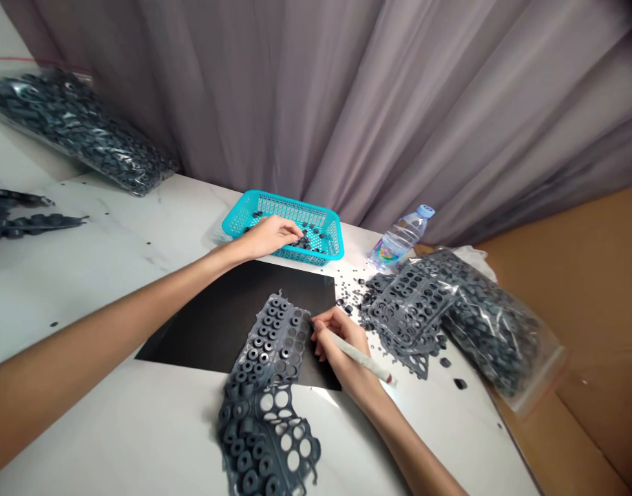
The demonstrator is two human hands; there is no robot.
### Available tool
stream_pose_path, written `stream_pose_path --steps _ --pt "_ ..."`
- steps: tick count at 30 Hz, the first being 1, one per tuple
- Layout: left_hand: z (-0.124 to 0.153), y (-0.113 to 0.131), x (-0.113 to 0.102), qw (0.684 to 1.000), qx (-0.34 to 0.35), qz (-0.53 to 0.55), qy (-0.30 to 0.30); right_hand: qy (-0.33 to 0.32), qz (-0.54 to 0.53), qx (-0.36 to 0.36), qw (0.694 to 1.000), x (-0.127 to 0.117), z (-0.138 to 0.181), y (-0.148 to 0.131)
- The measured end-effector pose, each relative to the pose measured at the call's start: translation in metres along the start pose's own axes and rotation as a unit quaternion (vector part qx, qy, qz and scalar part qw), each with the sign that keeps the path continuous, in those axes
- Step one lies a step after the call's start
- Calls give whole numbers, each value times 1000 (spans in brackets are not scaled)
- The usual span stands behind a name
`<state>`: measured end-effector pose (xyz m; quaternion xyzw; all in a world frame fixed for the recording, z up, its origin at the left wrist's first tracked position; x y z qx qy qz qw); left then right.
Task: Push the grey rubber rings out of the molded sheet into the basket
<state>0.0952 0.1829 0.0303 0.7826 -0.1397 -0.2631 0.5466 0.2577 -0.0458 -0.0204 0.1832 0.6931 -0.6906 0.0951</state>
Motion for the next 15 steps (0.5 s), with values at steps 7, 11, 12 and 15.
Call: stream_pose_path --steps 7,11,12,15 --pt "39 40 6 993 71 -92 19 -7 8 -3 1000 0 0 0" --pt "91 44 25 983 80 -158 -45 -6 13 -10 1000 -1 0 2" --pt "102 41 28 983 70 -162 -58 -6 14 -11 1000 -1 1 3" --pt "126 35 34 984 45 -155 -74 -10 16 -11 1000 -1 1 2"
Point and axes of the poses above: each hand's wrist, its own z-axis away from the middle knuckle, its own x-axis out of the palm, y = z × x, the point moved 4 cm from there along -z, towards the middle knuckle, and after that the axes turned 7 degrees about z, right-handed, at the moved point
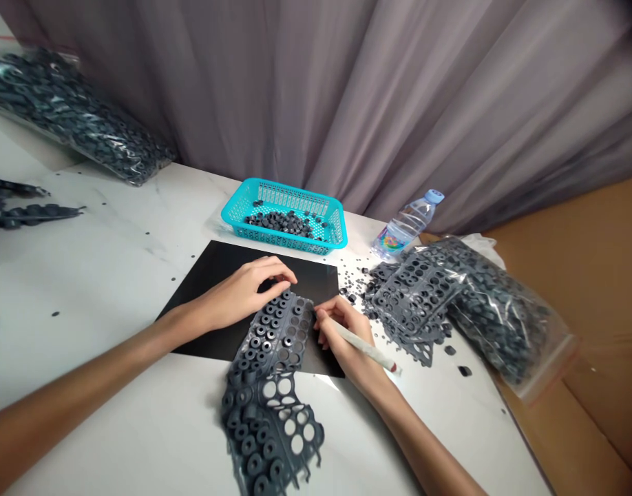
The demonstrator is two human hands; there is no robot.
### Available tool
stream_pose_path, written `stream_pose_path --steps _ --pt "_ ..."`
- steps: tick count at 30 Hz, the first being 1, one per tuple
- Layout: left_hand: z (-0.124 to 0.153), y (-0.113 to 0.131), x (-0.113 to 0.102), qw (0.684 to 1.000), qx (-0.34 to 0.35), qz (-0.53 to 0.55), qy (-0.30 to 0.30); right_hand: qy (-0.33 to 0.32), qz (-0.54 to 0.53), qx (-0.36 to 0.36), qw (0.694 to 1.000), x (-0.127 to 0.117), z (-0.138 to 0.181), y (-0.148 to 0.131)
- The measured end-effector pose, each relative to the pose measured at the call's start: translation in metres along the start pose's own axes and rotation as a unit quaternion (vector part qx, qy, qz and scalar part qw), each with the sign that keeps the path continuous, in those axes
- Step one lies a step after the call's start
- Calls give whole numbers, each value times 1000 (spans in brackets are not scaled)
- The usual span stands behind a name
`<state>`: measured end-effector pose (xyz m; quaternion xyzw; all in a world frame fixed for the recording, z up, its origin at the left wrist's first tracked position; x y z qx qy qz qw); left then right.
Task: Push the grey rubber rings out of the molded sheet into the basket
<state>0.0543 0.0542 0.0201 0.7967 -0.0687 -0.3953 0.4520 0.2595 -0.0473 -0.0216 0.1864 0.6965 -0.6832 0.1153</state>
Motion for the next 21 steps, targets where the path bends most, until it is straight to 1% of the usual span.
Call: stream_pose_path --steps 3,6,8,15,21 --pt "10 2 10 1000 -4 -3 -31 -1 1 -1 1000 0 0 -3" --pt "14 7 19 997 6 -29 -71 3 7 -6 1000 -1 -1 -5" --pt "15 9 23 996 9 -37 -84 3 8 -8 1000 -2 0 -5" --pt "20 4 22 996 -14 -30 -81 -33 -35 1 999 1 7 -7" --pt "21 7 23 995 -2 -35 -90 -60 -89 20 994 2 -4 -13"
Point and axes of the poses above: each hand's wrist, its own z-axis away from the middle knuckle, its own x-axis out of the palm, y = z × x, the point moved 4 cm from there along -z, towards the middle knuckle, and after that the axes turned 7 degrees about z, right-handed, at the moved point
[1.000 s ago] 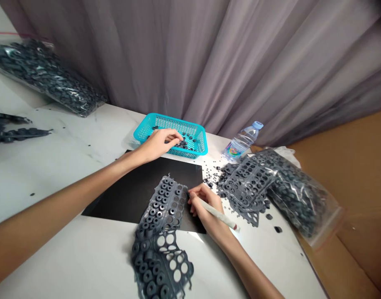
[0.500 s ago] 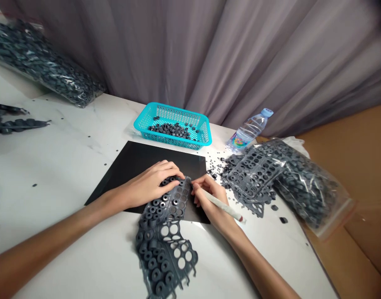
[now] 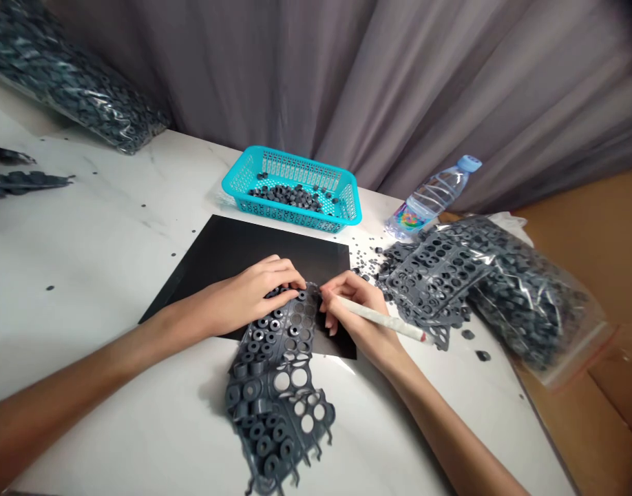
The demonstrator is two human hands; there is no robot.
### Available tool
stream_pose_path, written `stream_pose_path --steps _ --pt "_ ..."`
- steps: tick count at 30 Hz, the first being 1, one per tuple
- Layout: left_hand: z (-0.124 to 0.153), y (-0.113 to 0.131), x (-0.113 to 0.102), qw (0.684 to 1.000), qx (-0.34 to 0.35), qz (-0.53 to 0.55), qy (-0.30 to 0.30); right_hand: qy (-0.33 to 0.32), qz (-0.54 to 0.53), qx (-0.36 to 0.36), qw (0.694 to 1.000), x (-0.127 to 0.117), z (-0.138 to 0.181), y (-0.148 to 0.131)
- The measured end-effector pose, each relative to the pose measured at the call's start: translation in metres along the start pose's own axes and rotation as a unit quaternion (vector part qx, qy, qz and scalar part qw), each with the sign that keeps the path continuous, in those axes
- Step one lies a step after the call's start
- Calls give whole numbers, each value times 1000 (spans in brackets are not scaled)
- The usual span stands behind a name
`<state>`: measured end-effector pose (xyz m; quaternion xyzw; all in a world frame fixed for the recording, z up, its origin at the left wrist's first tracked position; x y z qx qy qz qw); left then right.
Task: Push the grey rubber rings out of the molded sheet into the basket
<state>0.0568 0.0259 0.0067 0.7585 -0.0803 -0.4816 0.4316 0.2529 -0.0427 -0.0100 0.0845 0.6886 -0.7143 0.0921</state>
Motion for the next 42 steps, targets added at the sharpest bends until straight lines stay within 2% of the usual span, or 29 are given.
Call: stream_pose_path --steps 6,23,27,30,32,36,39,42 --pt "1 3 0 1000 13 -10 6 -36 -49 27 998 10 -4 4" --pt "2 5 -2 998 34 -57 3 -38 -11 8 999 12 0 7" --pt "3 12 1 988 64 -141 1 -37 8 2 999 13 1 5" --pt "4 19 8 962 100 -253 -7 -33 45 -2 998 13 4 3" --pt "5 23 12 949 129 -288 -5 -31 83 -6 996 14 7 0" --pt "8 21 14 961 175 -207 48 -19 144 -12 989 17 11 -5" --pt "8 13 11 979 146 -121 77 -14 124 2 992 17 11 -3" --pt "6 7 10 990 96 -84 56 -26 32 20 999 14 9 2"
Point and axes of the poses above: each hand's wrist, its own z-axis away from the middle knuckle, its own x-axis out of the palm, y = z × x, the point moved 4 cm from there along -z, towards the middle knuckle, and after that the axes turned 7 degrees about z, right-handed, at the moved point
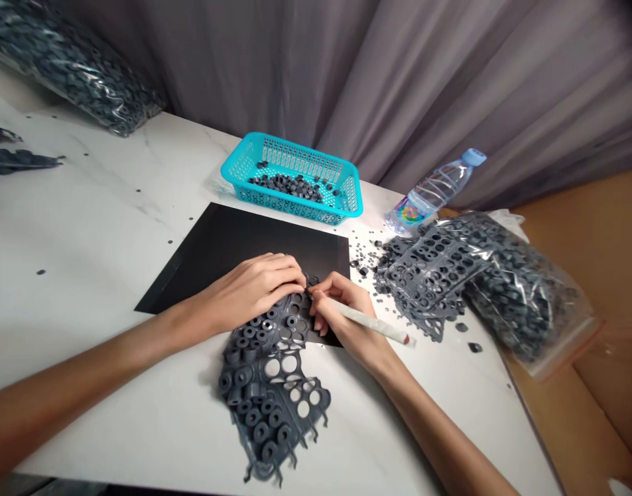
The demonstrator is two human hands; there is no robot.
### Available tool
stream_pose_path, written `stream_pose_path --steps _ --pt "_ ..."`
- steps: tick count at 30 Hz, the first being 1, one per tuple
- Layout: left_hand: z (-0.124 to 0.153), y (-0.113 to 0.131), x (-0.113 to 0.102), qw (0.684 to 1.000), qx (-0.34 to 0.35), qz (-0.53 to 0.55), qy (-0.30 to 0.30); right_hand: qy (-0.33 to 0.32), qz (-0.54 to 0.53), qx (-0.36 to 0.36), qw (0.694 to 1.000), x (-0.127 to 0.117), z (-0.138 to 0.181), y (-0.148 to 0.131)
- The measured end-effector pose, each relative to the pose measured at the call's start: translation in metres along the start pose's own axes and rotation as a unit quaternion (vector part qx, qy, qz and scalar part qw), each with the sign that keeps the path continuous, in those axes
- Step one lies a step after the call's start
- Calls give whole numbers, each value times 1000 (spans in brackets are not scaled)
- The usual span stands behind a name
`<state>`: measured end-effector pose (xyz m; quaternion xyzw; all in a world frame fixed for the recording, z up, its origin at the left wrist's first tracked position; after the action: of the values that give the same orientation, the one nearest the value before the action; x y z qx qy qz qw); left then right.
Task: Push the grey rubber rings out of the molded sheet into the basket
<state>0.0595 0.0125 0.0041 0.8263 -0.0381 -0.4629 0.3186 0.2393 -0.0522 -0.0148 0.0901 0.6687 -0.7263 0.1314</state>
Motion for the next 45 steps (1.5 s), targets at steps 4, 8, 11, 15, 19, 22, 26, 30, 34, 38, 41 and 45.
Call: stream_pose_path --steps 4,8,11,15,19,22,26,30,34,38,41,45 --pt "-4 -1 -2 999 -30 21 -22 9 -63 -31 997 -12 -2 0" --pt "-4 0 -3 999 -30 18 -33 5 -28 -23 999 -20 -3 -2" --pt "-3 1 -4 999 -32 9 -43 0 3 -28 1000 -22 -4 -4" --pt "-2 2 -5 998 -36 6 -48 9 41 -66 997 -22 -4 -8" --pt "-3 3 -5 998 -39 1 -51 7 -9 -3 1000 -19 -1 -2" --pt "-3 3 -5 998 -38 0 -46 -1 -32 16 999 -16 2 0" --pt "-2 2 -4 998 -41 -2 -41 -20 -47 30 998 -15 2 -2" --pt "-2 1 -3 998 -40 -1 -41 -7 -30 25 999 -16 -2 -5" --pt "-3 -1 -2 998 -50 6 -39 4 -43 11 999 -11 -5 -2" --pt "-3 0 -3 998 -49 20 -39 21 -52 -2 998 -5 -6 2" --pt "-3 0 -3 998 -47 25 -35 13 -44 -9 999 -4 -5 2" --pt "-3 0 -3 998 -45 22 -31 2 -37 -20 999 -4 -5 2"
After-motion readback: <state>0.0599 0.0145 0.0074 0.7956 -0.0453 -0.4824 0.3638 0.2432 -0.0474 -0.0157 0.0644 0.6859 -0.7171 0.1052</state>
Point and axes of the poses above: each hand's wrist, its own z-axis away from the middle knuckle, its own x-axis out of the palm, y = z × x, the point moved 4 cm from there along -z, towards the middle knuckle, and after that the axes turned 7 degrees about z, right-handed, at the moved point
